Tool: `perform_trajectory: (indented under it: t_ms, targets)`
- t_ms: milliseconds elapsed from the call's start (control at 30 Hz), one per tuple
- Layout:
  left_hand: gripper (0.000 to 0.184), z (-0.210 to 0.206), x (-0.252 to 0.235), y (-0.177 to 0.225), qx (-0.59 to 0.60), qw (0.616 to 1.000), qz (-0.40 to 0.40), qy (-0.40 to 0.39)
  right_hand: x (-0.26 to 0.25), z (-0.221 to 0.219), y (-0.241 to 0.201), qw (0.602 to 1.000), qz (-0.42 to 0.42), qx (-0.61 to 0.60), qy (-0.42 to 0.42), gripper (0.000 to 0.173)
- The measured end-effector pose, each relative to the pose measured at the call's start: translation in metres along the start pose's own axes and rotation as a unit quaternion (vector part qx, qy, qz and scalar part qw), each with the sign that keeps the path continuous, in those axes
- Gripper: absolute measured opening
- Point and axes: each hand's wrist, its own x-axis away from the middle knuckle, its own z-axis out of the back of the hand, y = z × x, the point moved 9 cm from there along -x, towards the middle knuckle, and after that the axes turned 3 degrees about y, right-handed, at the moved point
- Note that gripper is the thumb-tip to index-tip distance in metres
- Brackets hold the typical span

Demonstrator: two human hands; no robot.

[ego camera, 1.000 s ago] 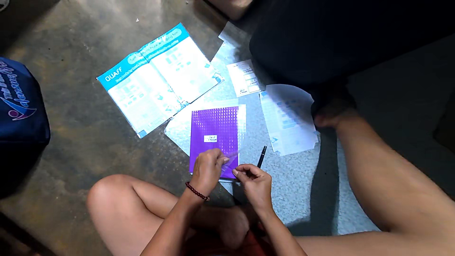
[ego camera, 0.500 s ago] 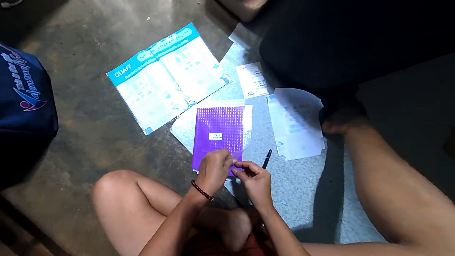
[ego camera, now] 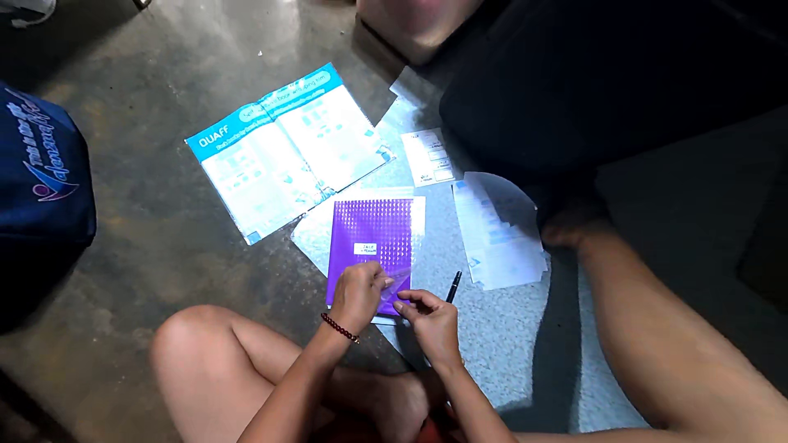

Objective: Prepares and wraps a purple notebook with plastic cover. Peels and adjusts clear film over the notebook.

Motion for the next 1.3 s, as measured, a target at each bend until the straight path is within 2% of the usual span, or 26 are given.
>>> perform_trajectory:
  t_ms: [300, 1133, 1300]
  targets:
    - [0.021, 0.003, -0.007, -0.009, 0.017, 1.000, 0.026, -0.005, 0.000, 0.001, 0.001, 1.000, 0.010, 0.011, 0.000, 0.016]
    - [0.020, 0.018, -0.012, -0.009, 0.008, 1.000, 0.019, 0.006, -0.001, 0.002, -0.003, 1.000, 0.006, 0.020, -0.005, 0.016]
    - [0.021, 0.016, -0.006, -0.003, -0.002, 1.000, 0.010, 0.008, -0.002, 0.002, 0.002, 1.000, -0.015, 0.014, -0.003, 0.015]
